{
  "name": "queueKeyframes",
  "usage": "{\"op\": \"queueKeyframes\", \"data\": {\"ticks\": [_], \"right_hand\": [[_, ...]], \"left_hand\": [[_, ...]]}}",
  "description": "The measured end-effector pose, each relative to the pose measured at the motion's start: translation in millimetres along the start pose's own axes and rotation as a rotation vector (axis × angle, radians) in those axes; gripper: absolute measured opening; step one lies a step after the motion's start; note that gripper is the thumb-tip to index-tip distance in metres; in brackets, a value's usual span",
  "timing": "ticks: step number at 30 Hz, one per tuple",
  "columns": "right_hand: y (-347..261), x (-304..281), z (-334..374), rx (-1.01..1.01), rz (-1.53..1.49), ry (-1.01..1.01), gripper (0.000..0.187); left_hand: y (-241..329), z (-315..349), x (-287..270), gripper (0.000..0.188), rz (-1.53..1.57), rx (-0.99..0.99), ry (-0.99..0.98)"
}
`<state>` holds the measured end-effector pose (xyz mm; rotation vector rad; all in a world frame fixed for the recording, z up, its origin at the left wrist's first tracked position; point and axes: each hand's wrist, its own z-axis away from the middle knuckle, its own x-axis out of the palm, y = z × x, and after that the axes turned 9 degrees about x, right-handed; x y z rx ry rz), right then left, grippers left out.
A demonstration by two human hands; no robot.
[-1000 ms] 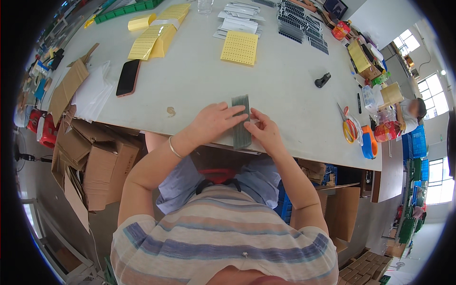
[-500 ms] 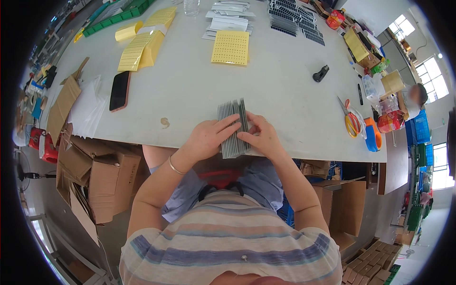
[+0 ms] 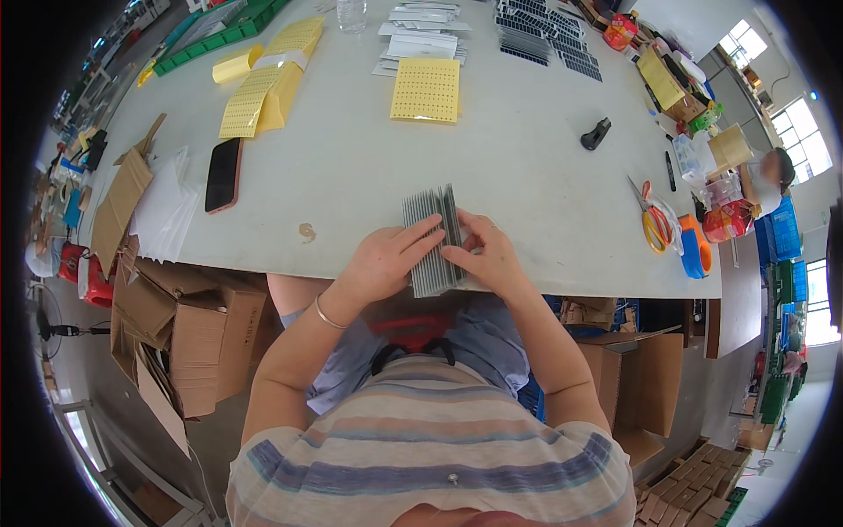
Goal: Applying labels to components and assembling them onto metal heatsinks, then packing them into a cardboard box.
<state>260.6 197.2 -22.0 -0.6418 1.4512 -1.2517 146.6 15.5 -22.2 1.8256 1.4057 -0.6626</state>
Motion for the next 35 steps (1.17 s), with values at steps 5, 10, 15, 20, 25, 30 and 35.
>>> {"op": "queueKeyframes", "data": {"ticks": [5,10,15,20,25,30,35], "right_hand": [[-0.1,0.7,0.6,0.013,-0.013,0.002,0.07],[0.6,0.2,0.6,0.007,0.018,0.008,0.07],[4.1,1.6,0.1,-0.003,0.033,0.007,0.067],[2.3,3.2,3.0,-0.103,-0.01,0.118,0.056],[-17.7,7.3,9.2,-0.039,0.239,0.156,0.053],[-30.5,9.4,6.7,0.009,0.348,0.136,0.056],[-18.0,4.3,2.2,-0.057,0.315,0.082,0.064]], "left_hand": [[1.5,-2.1,-1.9,0.051,-0.003,-0.013,-0.002],[1.6,-1.8,-1.4,0.05,-0.013,-0.008,0.003],[2.3,-1.0,-1.0,0.054,-0.006,-0.006,0.023],[0.9,0.1,-0.2,0.058,0.02,0.012,0.009],[3.5,-0.7,-1.2,0.056,0.051,-0.015,0.008],[0.2,6.3,4.7,0.048,0.065,-0.04,0.041],[-4.6,10.1,5.7,0.045,0.075,-0.028,0.017]]}}
